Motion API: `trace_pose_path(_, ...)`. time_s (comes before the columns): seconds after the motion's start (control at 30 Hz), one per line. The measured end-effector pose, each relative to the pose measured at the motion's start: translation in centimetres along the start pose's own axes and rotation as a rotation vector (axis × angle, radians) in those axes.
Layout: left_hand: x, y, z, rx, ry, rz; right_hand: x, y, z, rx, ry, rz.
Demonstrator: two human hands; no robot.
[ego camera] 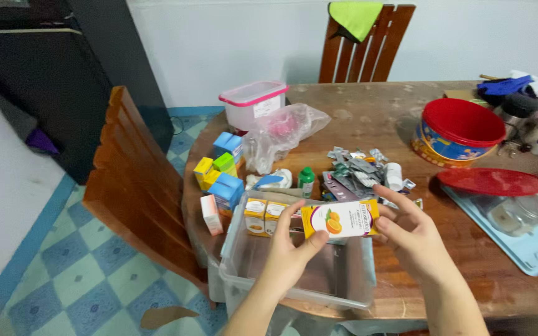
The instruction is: The person organizes various medicine boxes, blister packs, and bottles on a table. They place items into a clear plastic container and a red bucket, then close the container lid. The person handles multiple medicine packages and containers throughout the task.
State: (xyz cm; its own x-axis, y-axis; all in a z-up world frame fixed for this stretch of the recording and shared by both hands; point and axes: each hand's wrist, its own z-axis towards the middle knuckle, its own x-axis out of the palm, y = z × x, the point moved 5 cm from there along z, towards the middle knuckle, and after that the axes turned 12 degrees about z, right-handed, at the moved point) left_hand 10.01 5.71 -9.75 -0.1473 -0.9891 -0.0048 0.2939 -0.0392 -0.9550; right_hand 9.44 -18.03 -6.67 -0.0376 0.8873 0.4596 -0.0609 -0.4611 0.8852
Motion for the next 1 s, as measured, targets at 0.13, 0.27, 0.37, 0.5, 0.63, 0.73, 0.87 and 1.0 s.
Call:
trace_pose_path(0.13, -0.8, 1.6, -1.5, -0.118, 0.013, -0.128, 2.0, -0.6, 2.6, 0.045, 0.075, -0.007)
trace_pose_path(0.27, -1.7, 2.7, -2.8, -0.184, -0.058, -0.070, 4.9, -1.4, 5.2, 0.085, 0.166, -0.101)
trace_pose_path(0.37, -2.7, 3.3, -3.3, -0.215, -0.105, 0.032, 6.9, -2.2, 7.0, 0.074, 0.202, -0.246)
trace_pose_path(0.5, -4.4, 3.0, -4.1, -0.237, -0.140, 0.227, 9.4, -3.2, 8.2, 0.088, 0.267, -0.324)
trace_pose_path(0.63, -5.6, 2.6, -4.2, -0.163, -0.162, 0.115, 11.1, -4.2, 8.8, 0.126, 0.302, -0.342)
trace_pose_path(0.73, -7.3, 2.8, -4.3, -0.263, -0.158, 0.141, 12.0, -3.9, 9.2, 0.111, 0.345, -0.380)
trace_pose_path(0.87, -12.2, 3.0, -4.4, -0.347, -0.293, 0.306, 12.2, -2.3, 9.7, 0.007, 0.242, -0.619)
trace_pose_path(1.0, -15.1, 3.7, -4.5, -0.319, -0.432, 0.184, 13.3, -2.5, 9.8, -0.059, 0.270, -0.970)
